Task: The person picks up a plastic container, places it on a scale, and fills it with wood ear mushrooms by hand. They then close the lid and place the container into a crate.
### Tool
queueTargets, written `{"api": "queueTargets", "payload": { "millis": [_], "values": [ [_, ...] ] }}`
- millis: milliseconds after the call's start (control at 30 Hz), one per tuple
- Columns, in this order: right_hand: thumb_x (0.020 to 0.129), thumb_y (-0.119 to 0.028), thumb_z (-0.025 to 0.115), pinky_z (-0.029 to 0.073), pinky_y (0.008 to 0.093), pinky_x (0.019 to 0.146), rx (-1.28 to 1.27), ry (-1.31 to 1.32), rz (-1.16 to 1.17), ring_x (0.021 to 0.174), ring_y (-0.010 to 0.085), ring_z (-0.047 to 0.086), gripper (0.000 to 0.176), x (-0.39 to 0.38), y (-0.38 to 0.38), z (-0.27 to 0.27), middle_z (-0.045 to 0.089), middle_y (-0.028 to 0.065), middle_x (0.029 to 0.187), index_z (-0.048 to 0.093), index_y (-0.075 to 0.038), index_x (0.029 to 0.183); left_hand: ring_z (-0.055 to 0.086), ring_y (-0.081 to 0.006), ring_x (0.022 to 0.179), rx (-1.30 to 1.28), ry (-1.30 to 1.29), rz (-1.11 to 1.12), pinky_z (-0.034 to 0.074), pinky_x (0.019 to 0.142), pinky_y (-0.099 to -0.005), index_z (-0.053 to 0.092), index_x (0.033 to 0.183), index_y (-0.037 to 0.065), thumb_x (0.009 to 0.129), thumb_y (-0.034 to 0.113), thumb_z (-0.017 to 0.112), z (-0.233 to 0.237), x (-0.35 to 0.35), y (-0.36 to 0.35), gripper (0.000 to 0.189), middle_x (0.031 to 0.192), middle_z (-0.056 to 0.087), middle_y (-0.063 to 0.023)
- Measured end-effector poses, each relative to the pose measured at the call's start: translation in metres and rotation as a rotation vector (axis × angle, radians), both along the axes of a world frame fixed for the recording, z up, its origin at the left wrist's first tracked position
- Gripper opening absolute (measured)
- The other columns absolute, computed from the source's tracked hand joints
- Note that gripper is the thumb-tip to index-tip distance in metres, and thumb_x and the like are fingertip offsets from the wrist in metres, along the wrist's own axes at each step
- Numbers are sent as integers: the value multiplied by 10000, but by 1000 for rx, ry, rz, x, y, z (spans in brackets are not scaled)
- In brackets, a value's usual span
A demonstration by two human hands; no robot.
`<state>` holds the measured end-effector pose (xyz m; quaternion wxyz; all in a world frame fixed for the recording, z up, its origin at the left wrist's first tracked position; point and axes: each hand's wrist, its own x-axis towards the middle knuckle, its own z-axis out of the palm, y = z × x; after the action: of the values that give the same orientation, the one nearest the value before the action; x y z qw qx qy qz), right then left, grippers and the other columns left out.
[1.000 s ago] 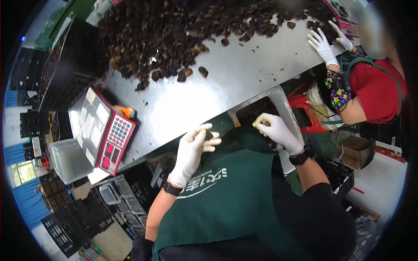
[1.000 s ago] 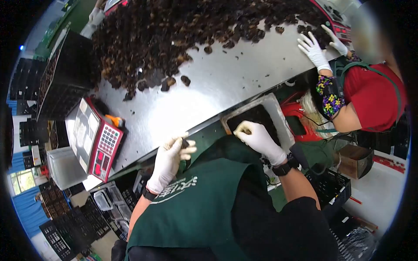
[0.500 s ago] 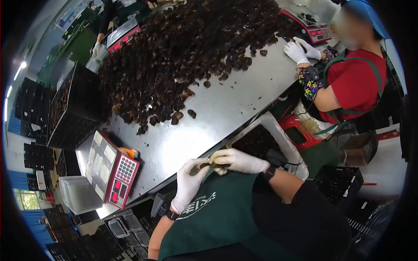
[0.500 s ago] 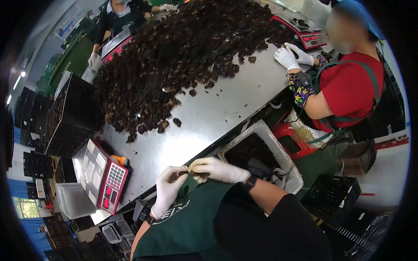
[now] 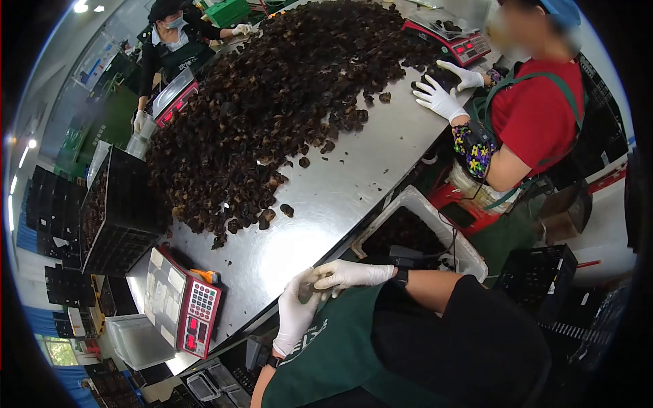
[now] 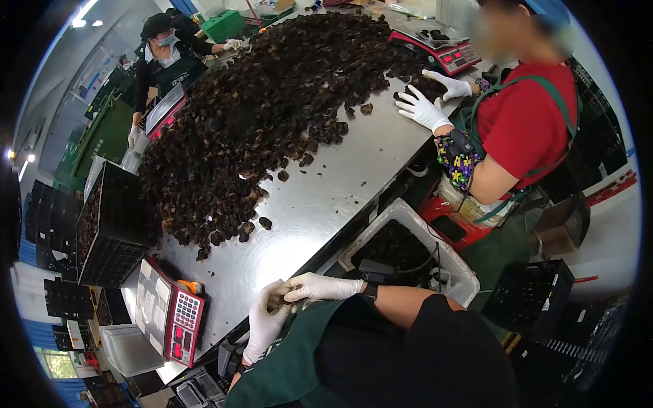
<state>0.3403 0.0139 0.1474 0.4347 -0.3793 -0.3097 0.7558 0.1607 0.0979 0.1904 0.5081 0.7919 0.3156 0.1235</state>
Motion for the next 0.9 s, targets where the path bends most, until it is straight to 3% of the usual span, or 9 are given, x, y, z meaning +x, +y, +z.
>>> {"api": "queueTargets", "payload": {
  "millis": [200, 433, 500, 533, 600, 667, 800, 867, 900],
  "values": [
    [987, -233, 584, 519, 241, 764, 14, 60, -12, 905, 93, 635, 409, 0, 4, -15, 646, 34, 1106, 542, -24, 1336, 622, -148, 884, 170, 82, -32, 531, 771, -265, 575, 1267, 27, 757, -103, 700, 6, 5, -4, 541, 1021, 615, -79],
    [917, -73, 563, 469, 214, 679, -50, 141, -125, 755, 76, 554, 242, -3, 11, -22, 626, 33, 974, 648, -4, 1133, 651, -193, 955, 122, 59, 21, 548, 797, -289, 571, 1251, 16, 781, -77, 685, 9, 0, 3, 492, 1174, 558, -127],
    [886, -59, 576, 469, 227, 692, 101, 17, -156, 768, 102, 571, 215, 0, 18, -1, 629, 49, 921, 650, -9, 1082, 652, -206, 998, 68, 54, 113, 549, 812, -291, 570, 1246, 8, 823, -38, 673, 20, -1, 9, 437, 1200, 554, -139],
    [868, -50, 580, 477, 241, 704, -82, 12, -176, 786, 117, 587, 221, 1, 24, 18, 630, 50, 893, 648, -8, 1074, 642, -224, 1017, 64, 6, 147, 538, 827, -311, 576, 1238, 13, 842, -1, 670, 25, -6, 17, 407, 1198, 567, -138],
    [876, -64, 580, 466, 221, 680, -107, -161, -342, 753, 108, 591, 147, -1, 34, 31, 640, 39, 870, 621, -15, 1009, 616, -256, 999, 122, -92, 244, 502, 867, -340, 589, 1226, 36, 847, 42, 663, 33, -27, 35, 386, 1148, 602, -134],
    [877, -36, 563, 441, 189, 645, -17, -171, -416, 744, 81, 579, 125, 9, 47, 3, 633, 33, 865, 604, -23, 993, 618, -253, 983, 263, -94, 381, 499, 877, -338, 597, 1213, 40, 825, 20, 667, 39, -67, 65, 394, 1124, 611, -135],
    [861, 64, 511, 476, 229, 666, 276, -771, -617, 758, 92, 577, 239, 28, 76, -53, 620, 33, 859, 612, -4, 1067, 627, -269, 1014, 696, -13, 628, 502, 880, -338, 605, 1206, 45, 817, -6, 651, 53, -162, 130, 394, 1097, 627, -142],
    [834, 82, 515, 501, 288, 724, 439, -1035, -661, 777, 156, 604, 271, 27, 83, -66, 627, 53, 876, 633, -1, 1063, 628, -293, 1028, 743, 73, 790, 504, 896, -347, 616, 1186, 43, 814, -6, 643, 69, -230, 168, 376, 1085, 632, -151],
    [826, 81, 521, 502, 298, 735, 506, -1128, -666, 783, 175, 611, 270, 27, 83, -72, 627, 63, 880, 640, -5, 1052, 628, -312, 1022, 948, 227, 835, 502, 914, -359, 635, 1149, 45, 812, 11, 642, 79, -268, 188, 339, 1069, 639, -155]
  ]
}}
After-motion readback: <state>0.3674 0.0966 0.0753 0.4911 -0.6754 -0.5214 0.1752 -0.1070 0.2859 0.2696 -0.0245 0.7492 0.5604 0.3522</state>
